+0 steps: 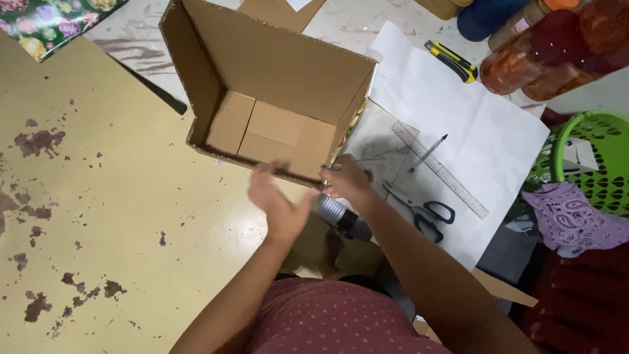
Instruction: The person is wrapping a cardboard box with decorative patterned paper using tape and scissors.
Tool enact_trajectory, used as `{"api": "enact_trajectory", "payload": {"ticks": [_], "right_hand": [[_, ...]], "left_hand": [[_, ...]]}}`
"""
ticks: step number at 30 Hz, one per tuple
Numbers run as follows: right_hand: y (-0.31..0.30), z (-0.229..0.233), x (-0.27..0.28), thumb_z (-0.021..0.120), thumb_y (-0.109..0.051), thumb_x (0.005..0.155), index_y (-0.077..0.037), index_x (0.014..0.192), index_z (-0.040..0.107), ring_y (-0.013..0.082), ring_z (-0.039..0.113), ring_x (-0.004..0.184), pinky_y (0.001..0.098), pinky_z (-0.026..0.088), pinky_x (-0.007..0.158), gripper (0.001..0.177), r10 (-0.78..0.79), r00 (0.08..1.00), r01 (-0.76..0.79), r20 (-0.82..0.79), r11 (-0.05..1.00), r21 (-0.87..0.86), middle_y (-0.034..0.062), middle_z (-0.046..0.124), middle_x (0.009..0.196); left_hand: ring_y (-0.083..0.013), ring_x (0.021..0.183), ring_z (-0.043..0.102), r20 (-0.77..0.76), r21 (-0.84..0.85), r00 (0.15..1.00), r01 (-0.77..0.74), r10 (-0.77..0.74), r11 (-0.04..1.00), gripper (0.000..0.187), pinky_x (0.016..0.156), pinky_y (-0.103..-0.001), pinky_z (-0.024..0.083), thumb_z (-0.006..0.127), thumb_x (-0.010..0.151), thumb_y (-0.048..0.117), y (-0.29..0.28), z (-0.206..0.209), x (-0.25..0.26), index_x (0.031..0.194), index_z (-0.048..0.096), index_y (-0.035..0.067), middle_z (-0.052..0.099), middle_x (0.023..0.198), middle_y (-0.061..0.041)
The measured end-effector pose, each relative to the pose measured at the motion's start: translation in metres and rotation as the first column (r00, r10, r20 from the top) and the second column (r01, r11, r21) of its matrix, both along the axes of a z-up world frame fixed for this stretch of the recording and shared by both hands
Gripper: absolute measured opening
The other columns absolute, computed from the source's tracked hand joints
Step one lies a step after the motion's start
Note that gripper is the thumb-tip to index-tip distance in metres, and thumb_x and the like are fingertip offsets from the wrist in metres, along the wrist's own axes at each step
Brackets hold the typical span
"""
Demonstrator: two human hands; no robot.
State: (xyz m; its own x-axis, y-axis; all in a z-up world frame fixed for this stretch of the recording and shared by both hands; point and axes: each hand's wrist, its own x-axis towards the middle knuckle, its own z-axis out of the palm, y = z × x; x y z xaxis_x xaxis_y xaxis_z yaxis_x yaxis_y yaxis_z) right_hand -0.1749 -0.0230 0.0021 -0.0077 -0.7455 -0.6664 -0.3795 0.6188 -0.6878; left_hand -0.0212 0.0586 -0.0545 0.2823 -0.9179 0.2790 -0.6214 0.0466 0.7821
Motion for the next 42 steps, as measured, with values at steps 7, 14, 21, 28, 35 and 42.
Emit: {"api": "enact_trajectory", "payload": {"ticks": [7, 14, 21, 28, 35, 42], "right_hand": [[-0.009, -0.041, -0.01, 0.066, -0.022, 0.087, 0.005, 0.135, 0.056, 0.0319, 0.078, 0.081, 0.0379, 0.067, 0.065, 0.056, 0.105, 0.99, -0.111, 0.094, 0.992, 0.056, 0.0243, 0.071, 0.114], [0.018, 0.012, -0.02, 0.063, -0.028, 0.094, -0.004, 0.14, 0.049, 0.0284, 0.076, 0.089, 0.0339, 0.066, 0.07, 0.055, -0.021, 0.971, -0.005, 0.238, 0.994, 0.108, 0.0201, 0.068, 0.121], [0.026, 0.036, -0.033, 0.07, -0.017, 0.091, 0.007, 0.116, 0.063, 0.0183, 0.068, 0.088, 0.0303, 0.057, 0.07, 0.035, -0.085, 0.98, 0.1, 0.18, 0.992, -0.073, 0.0146, 0.071, 0.104], [-0.007, -0.01, -0.073, 0.073, -0.021, 0.1, -0.002, 0.098, 0.061, 0.0134, 0.048, 0.069, 0.0288, 0.043, 0.062, 0.022, -0.079, 0.834, 0.147, 0.546, 0.986, -0.081, 0.0024, 0.054, 0.082], [0.001, 0.086, -0.059, 0.06, -0.009, 0.093, 0.005, 0.119, 0.063, 0.026, 0.069, 0.096, 0.036, 0.057, 0.081, 0.03, 0.244, 0.936, -0.068, 0.255, 0.833, -0.548, 0.0171, 0.071, 0.108], [-0.009, 0.076, -0.062, 0.053, -0.005, 0.102, 0.009, 0.125, 0.053, 0.0242, 0.067, 0.099, 0.0365, 0.058, 0.086, 0.027, -0.111, 0.693, 0.311, 0.712, 0.938, -0.157, 0.0196, 0.066, 0.118]], "left_hand": [[-0.0416, 0.136, 0.044, -0.663, 0.746, 0.164, 0.222, 0.73, 0.627, 0.098, 0.117, -0.072, 0.024, 0.067, 0.088, 0.067, -0.046, 0.02, 0.001, 0.157, 0.017, 0.018, 0.041, 0.144, -0.022], [-0.0364, 0.112, 0.059, -0.64, 0.677, 0.15, 0.574, 0.754, 0.461, 0.06, 0.114, -0.074, 0.027, 0.047, 0.096, 0.049, -0.05, -0.006, -0.006, 0.147, 0.045, 0.016, 0.054, 0.133, -0.019], [-0.0251, 0.095, 0.06, -0.766, 0.604, 0.089, 0.44, 0.637, 0.665, 0.039, 0.094, -0.05, 0.053, 0.047, 0.106, 0.026, -0.037, 0.064, -0.018, 0.14, 0.044, 0.008, 0.059, 0.116, -0.018], [-0.0262, 0.068, 0.059, -0.972, 0.062, -0.202, 0.289, 0.124, 0.955, 0.027, 0.052, -0.035, 0.052, 0.046, 0.096, 0.013, -0.057, 0.052, -0.037, 0.105, 0.052, -0.012, 0.056, 0.083, -0.022], [-0.0251, 0.08, 0.069, -0.974, 0.215, -0.005, 0.284, 0.226, 0.934, 0.025, 0.059, -0.029, 0.058, 0.048, 0.101, 0.012, -0.084, 0.078, -0.04, 0.114, 0.059, -0.005, 0.067, 0.102, -0.021], [-0.0222, 0.084, 0.071, -0.95, 0.306, -0.001, 0.216, 0.313, 0.927, 0.025, 0.062, -0.029, 0.062, 0.05, 0.102, 0.015, -0.102, 0.101, -0.041, 0.118, 0.061, -0.001, 0.07, 0.102, -0.014]]}}
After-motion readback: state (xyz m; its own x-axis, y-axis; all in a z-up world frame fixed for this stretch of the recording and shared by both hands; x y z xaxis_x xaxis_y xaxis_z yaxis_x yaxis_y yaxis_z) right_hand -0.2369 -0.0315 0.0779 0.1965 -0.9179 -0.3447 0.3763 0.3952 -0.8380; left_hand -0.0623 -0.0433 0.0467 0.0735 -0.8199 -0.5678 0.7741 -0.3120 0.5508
